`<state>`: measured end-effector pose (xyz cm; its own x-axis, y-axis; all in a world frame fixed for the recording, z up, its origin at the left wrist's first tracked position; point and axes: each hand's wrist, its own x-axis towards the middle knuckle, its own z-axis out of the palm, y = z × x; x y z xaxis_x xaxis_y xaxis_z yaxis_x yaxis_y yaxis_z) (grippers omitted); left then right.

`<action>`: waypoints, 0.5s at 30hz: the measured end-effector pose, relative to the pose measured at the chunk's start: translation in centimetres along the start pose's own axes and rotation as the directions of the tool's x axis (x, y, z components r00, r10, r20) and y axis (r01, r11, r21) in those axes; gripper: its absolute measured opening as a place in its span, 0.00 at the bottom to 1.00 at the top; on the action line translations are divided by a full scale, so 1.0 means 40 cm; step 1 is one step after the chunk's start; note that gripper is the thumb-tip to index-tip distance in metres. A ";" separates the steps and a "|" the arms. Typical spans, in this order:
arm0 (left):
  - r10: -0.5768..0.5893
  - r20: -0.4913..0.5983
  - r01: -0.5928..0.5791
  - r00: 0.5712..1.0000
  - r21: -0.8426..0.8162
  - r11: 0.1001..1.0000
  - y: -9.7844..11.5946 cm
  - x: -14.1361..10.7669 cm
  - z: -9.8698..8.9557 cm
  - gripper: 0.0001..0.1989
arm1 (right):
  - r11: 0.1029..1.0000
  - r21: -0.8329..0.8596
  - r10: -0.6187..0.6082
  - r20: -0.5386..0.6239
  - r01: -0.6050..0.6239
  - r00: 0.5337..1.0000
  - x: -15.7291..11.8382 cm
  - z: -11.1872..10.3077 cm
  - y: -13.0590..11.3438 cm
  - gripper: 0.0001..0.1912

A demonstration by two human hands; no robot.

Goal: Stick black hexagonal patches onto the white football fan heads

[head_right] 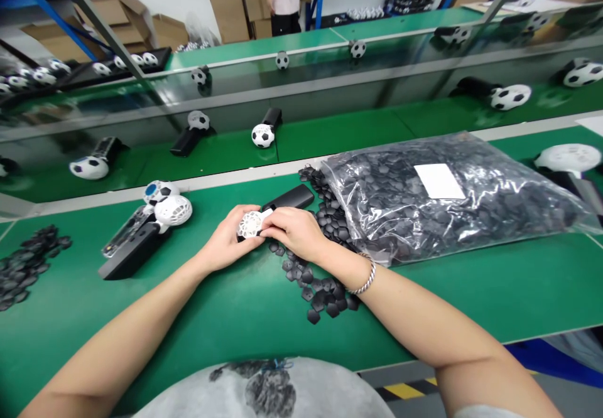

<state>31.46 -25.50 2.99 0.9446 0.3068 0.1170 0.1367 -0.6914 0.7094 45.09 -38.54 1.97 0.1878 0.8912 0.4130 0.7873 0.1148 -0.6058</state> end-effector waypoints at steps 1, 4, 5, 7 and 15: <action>0.019 0.008 -0.019 1.000 0.001 1.000 -0.002 0.000 -0.001 0.25 | 1.000 -0.001 0.005 0.005 -0.005 1.000 0.000 -0.001 0.001 0.06; 0.044 0.010 -0.044 0.999 0.014 0.999 -0.003 0.001 -0.003 0.24 | 0.999 -0.001 0.041 0.021 -0.041 0.999 0.003 -0.005 -0.003 0.06; 0.042 0.000 -0.042 0.999 0.023 0.999 -0.002 0.001 -0.001 0.24 | 0.998 0.000 0.067 0.024 -0.067 0.997 0.004 -0.007 -0.006 0.05; 0.040 -0.033 -0.038 0.999 0.045 0.998 0.004 -0.001 0.007 0.24 | 0.992 0.002 0.130 0.027 -0.130 0.991 0.005 -0.008 -0.014 0.04; -0.111 -0.172 0.096 0.979 -0.097 0.991 -0.018 0.057 -0.011 0.23 | 0.985 0.111 0.140 -0.054 -0.133 0.989 -0.004 -0.028 -0.009 0.07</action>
<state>33.40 -24.01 3.03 0.8577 0.4901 0.1553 0.1969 -0.5923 0.7813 45.45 -39.21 2.87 0.3277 0.8734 0.3603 0.6850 0.0430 -0.7273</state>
